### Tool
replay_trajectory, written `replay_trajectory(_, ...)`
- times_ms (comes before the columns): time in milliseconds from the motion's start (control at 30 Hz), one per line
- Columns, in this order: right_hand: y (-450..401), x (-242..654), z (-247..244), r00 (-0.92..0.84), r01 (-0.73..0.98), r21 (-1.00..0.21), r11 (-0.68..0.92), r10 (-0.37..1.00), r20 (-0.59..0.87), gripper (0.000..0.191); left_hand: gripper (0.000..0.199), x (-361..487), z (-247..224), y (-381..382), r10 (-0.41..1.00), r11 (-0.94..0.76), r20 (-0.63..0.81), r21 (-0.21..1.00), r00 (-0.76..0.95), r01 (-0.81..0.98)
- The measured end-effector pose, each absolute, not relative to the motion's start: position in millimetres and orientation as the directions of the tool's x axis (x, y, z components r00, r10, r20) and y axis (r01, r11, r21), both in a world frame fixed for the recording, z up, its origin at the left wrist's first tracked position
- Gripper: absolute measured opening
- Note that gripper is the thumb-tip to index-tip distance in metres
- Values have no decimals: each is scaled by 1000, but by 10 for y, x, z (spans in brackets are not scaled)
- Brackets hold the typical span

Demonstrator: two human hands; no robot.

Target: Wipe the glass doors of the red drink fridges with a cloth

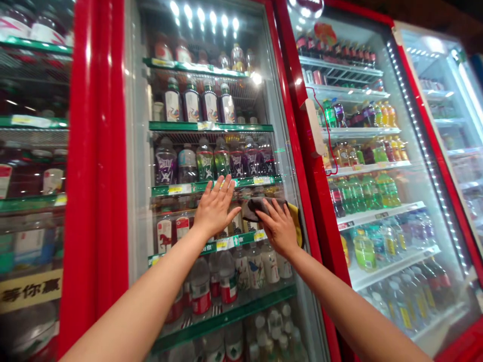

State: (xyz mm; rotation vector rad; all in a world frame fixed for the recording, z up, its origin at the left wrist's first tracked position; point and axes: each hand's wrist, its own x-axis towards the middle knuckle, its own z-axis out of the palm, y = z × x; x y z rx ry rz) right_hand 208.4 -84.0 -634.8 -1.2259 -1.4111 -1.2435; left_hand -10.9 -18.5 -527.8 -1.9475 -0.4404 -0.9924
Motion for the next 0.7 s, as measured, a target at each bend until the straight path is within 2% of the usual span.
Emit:
replay_trajectory(133,-796,2134,-6121,48,998,-48,38,16,999,44,88,-204,-5378,-253,-44,-575,775,-536,631,618)
replay_trajectory(200,-720,2004,-5985,91,995,-91,30,-28,995,46,84,-341,-5534,-308,-13,-568,809,-490,588,661)
replay_trajectory(267,-695,1836,-5975,38,999,-37,25,-12,999,46,79,-547,-5739,-358,10,-547,843,-445,538,709)
replay_trajectory(367,-781,1725,-6143,-178,983,172,62,108,978,40,76,-928,-6046,-400,17,-513,858,-432,513,742)
replay_trajectory(433,-845,1766,-6215,-261,964,250,88,154,953,37,77,-1160,-6209,-401,16,-497,858,-439,514,749)
replay_trajectory(500,-844,1795,-6159,-216,975,205,89,132,968,36,79,-1321,-6336,-382,12,-481,854,-451,520,752)
replay_trajectory(600,-722,1631,-5924,-70,994,66,92,44,997,39,80,-1399,-6487,-320,4,-457,849,-468,528,756)
replay_trajectory(633,-677,1524,-5861,-57,994,54,100,30,998,40,81,-1394,-6530,-292,1,-449,849,-472,528,759)
replay_trajectory(700,-627,1317,-5830,-114,987,109,117,40,993,41,81,-1363,-6600,-234,-4,-435,852,-472,523,767)
